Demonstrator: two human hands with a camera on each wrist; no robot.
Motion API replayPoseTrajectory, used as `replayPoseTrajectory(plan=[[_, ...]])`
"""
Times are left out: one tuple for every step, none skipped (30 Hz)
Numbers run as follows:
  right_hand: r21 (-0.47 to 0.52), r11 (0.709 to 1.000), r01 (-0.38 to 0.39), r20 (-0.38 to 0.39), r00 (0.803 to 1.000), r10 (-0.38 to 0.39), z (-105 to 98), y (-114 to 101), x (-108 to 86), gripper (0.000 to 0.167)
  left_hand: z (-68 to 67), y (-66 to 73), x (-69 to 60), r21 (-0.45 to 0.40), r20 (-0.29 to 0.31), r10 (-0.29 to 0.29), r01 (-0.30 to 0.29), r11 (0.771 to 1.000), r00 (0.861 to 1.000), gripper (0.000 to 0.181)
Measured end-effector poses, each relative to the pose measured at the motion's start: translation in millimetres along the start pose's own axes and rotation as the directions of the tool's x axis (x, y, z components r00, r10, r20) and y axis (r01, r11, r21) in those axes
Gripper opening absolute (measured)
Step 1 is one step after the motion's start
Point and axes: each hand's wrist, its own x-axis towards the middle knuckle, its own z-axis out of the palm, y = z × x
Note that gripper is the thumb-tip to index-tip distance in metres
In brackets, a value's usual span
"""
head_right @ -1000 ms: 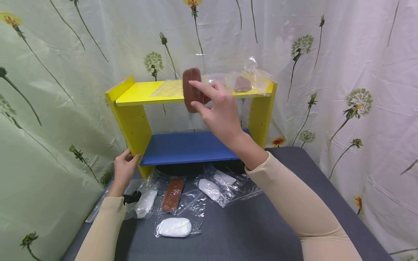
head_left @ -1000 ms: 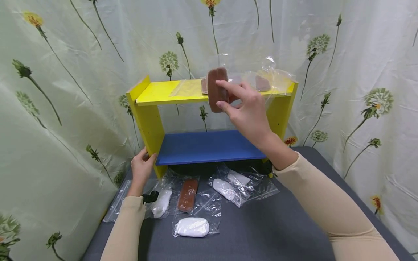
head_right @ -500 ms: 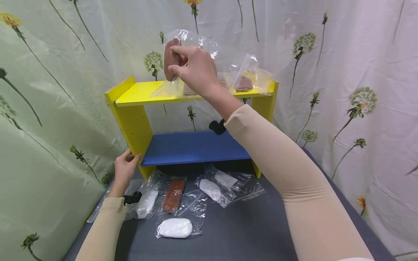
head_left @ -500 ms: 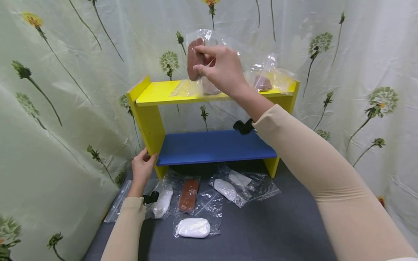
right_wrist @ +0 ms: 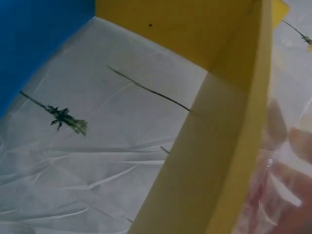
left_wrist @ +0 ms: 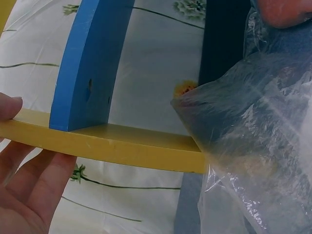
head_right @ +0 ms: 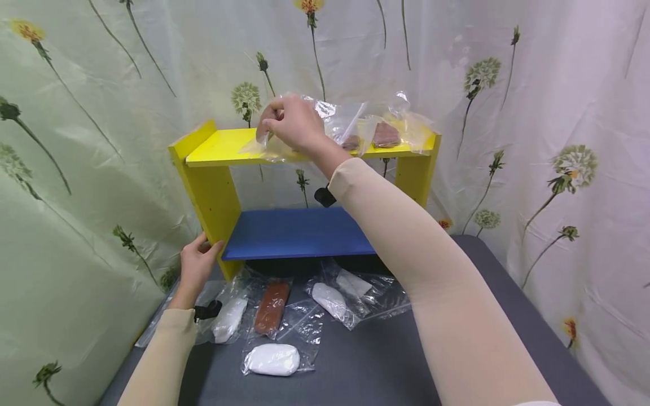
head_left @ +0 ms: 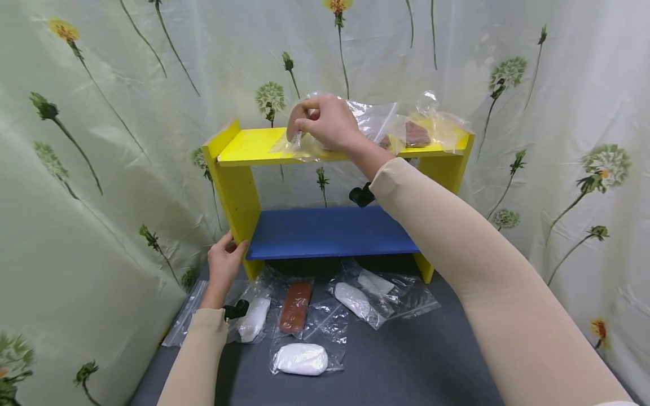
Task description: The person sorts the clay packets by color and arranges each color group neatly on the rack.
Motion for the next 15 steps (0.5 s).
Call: replayPoseTrajectory(plan=[[-0.026, 1.0, -0.008, 0.022, 1.0, 0.008, 1, 2, -0.5, 0.041, 0.5, 0.1, 0.0, -0.002, -0.001, 0.002, -0.002, 1.0, 1.0, 0.044], [-0.045, 0.999, -0.012, 0.049, 0.999, 0.015, 1, 4, -0.9, 0.043, 0.9, 0.0, 0.1, -0.003, -0.001, 0.004, -0.004, 1.0, 1.0, 0.043], [-0.073, 0.997, -0.009, 0.074, 0.997, 0.014, 2, 6, -1.5, 0.046, 1.1, 0.0, 0.2, -0.006, 0.001, 0.005, -0.005, 1.0, 1.0, 0.044], [-0.096, 0.995, -0.003, 0.098, 0.995, 0.013, 1, 8, -2.2, 0.049, 1.3, 0.2, 0.0, -0.006, 0.002, 0.008, -0.008, 1.0, 1.0, 0.044], [-0.124, 0.992, 0.02, 0.124, 0.992, -0.005, 1, 10, -2.6, 0.049, 1.3, 0.6, -0.1, -0.008, 0.002, 0.009, -0.009, 1.0, 1.0, 0.044], [-0.153, 0.987, 0.044, 0.149, 0.989, -0.021, 1, 11, -3.2, 0.048, 1.3, 0.6, -0.2, -0.008, 0.005, 0.009, -0.009, 1.0, 1.0, 0.044], [-0.183, 0.98, 0.072, 0.175, 0.984, -0.039, 0, 13, -3.7, 0.047, 1.2, 0.7, -0.2, -0.008, 0.006, 0.01, -0.01, 1.0, 1.0, 0.044], [-0.217, 0.971, 0.104, 0.205, 0.977, -0.059, -1, 14, -4.0, 0.047, 1.0, 0.8, -0.2, -0.005, 0.004, 0.011, -0.011, 1.0, 1.0, 0.044], [-0.258, 0.956, 0.139, 0.235, 0.969, -0.077, -2, 15, -4.4, 0.047, 0.8, 0.8, -0.1, -0.004, 0.003, 0.012, -0.012, 1.0, 1.0, 0.044], [-0.296, 0.94, 0.171, 0.267, 0.959, -0.091, -3, 16, -4.8, 0.048, 0.7, 0.9, 0.0, -0.004, 0.002, 0.011, -0.011, 1.0, 1.0, 0.045], [-0.331, 0.922, 0.201, 0.296, 0.95, -0.101, -3, 16, -5.2, 0.048, 0.6, 0.9, 0.4, -0.006, 0.0, 0.008, -0.008, 1.0, 1.0, 0.045], [-0.356, 0.907, 0.225, 0.326, 0.94, -0.105, -4, 17, -5.7, 0.049, 0.5, 0.8, 0.6, -0.003, -0.003, 0.006, -0.006, 1.0, 1.0, 0.045], [-0.376, 0.893, 0.248, 0.352, 0.929, -0.11, -5, 18, -5.9, 0.049, 0.5, 0.8, 0.7, -0.004, -0.006, 0.003, -0.003, 1.0, 1.0, 0.045], [-0.391, 0.88, 0.269, 0.375, 0.92, -0.115, -5, 18, -6.3, 0.048, 0.6, 0.5, 0.9, -0.005, -0.01, 0.0, 0.0, 1.0, 1.0, 0.045], [-0.41, 0.866, 0.287, 0.391, 0.913, -0.117, -5, 18, -6.7, 0.048, 0.7, 0.4, 0.8, -0.006, -0.01, -0.004, 0.004, 1.0, 1.0, 0.045]])
